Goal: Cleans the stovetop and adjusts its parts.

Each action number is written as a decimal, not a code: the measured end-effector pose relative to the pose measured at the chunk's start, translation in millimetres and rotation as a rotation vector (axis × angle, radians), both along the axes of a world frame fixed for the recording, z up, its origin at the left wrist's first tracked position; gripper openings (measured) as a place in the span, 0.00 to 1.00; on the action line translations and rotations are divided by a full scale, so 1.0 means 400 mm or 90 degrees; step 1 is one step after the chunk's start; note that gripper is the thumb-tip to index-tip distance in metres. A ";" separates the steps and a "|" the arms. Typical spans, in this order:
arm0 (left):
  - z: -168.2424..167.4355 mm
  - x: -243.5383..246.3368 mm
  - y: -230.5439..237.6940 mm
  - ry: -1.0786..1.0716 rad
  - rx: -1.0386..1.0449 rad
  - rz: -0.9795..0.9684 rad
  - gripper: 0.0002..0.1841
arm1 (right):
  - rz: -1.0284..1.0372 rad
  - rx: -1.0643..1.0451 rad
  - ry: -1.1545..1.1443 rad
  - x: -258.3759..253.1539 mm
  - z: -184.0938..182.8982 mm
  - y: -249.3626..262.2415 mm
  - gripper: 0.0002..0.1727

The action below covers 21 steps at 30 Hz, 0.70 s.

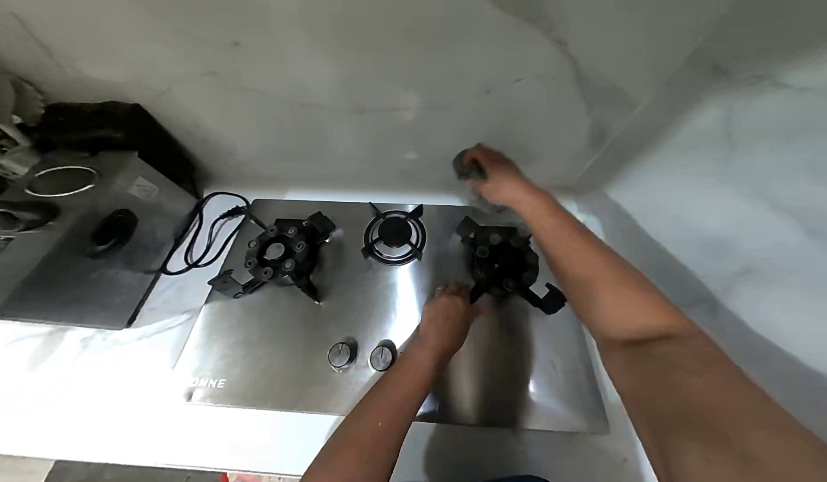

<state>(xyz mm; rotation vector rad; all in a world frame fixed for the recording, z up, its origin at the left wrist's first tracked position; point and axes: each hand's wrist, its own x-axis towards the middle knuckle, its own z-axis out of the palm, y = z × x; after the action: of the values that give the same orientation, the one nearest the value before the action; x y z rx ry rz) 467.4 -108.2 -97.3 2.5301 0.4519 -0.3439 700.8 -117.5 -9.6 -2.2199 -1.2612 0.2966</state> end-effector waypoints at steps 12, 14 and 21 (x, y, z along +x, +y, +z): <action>-0.070 -0.427 0.115 -0.505 0.164 0.207 0.14 | 0.161 -0.345 0.068 0.379 -0.344 -0.090 0.12; -0.064 -0.471 0.115 -0.462 0.169 0.241 0.15 | 0.097 -0.312 0.080 0.424 -0.349 -0.192 0.13; -0.046 -0.520 0.115 -0.409 0.112 0.197 0.14 | -0.225 -0.382 -0.018 0.263 -0.349 -0.426 0.27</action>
<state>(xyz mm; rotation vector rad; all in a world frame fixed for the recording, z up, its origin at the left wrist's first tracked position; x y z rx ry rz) 259.2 -62.1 -115.6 2.4982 0.6143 0.6319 806.1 -287.7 -149.1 -2.9057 -0.8314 0.5600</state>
